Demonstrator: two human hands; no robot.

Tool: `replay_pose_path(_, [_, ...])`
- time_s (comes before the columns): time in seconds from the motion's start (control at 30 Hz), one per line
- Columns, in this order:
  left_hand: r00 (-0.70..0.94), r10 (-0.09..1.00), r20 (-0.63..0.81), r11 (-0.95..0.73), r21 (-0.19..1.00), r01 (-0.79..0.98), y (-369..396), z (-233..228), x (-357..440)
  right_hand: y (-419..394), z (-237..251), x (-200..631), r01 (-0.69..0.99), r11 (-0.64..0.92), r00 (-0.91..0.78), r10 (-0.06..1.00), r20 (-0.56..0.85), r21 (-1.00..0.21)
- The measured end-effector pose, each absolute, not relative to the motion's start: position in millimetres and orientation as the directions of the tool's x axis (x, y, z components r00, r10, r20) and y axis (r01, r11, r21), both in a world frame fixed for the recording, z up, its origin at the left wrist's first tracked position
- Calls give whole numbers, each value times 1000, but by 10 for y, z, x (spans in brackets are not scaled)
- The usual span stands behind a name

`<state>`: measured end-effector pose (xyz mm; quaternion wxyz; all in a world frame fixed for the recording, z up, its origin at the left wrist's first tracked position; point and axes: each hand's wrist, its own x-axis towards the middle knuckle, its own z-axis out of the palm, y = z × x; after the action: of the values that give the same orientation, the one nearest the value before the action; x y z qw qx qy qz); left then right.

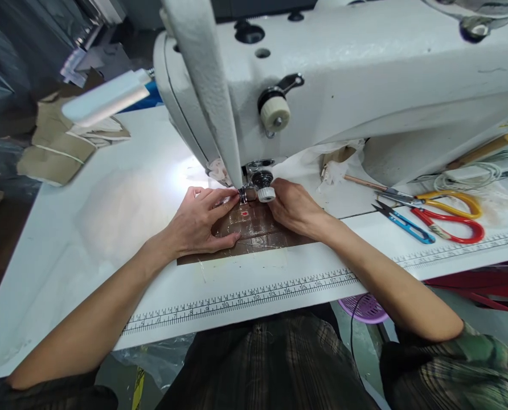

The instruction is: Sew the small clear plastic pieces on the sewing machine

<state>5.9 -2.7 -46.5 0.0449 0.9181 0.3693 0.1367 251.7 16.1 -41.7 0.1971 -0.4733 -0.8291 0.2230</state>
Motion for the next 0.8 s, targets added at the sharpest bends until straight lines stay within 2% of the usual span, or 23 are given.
replay_pose_path(0.1, [681,697,226,-717,178,674,-34,-481,61,187,-432,2521,692,398,-394,907,147,-603])
replay_pose_path(0.2, [679,698,229,-716,179,675,-37,-506,58,126,-431,2557,633,387,-390,907,156,-670])
replay_pose_path(0.3, [672,701,236,-712,197,674,-35,-529,47,68,-443,2576,616,304,-298,944,143,-727])
replay_pose_path(0.37, [660,711,245,-703,215,678,-34,-540,37,60,-466,2571,636,278,-249,957,149,-720])
replay_pose_path(0.53, [601,757,255,-653,281,703,-42,-542,44,83,-522,2547,686,338,-261,941,216,-644])
replay_pose_path(0.63, [624,749,223,-660,328,676,-41,-528,75,82,-530,2536,717,337,-248,941,228,-610])
replay_pose_path(0.7, [646,740,186,-667,323,671,-26,-509,91,72,-532,2526,720,345,-252,938,237,-602])
replay_pose_path(0.8, [652,748,124,-660,242,711,20,-451,98,49,-544,2515,687,389,-287,921,262,-614])
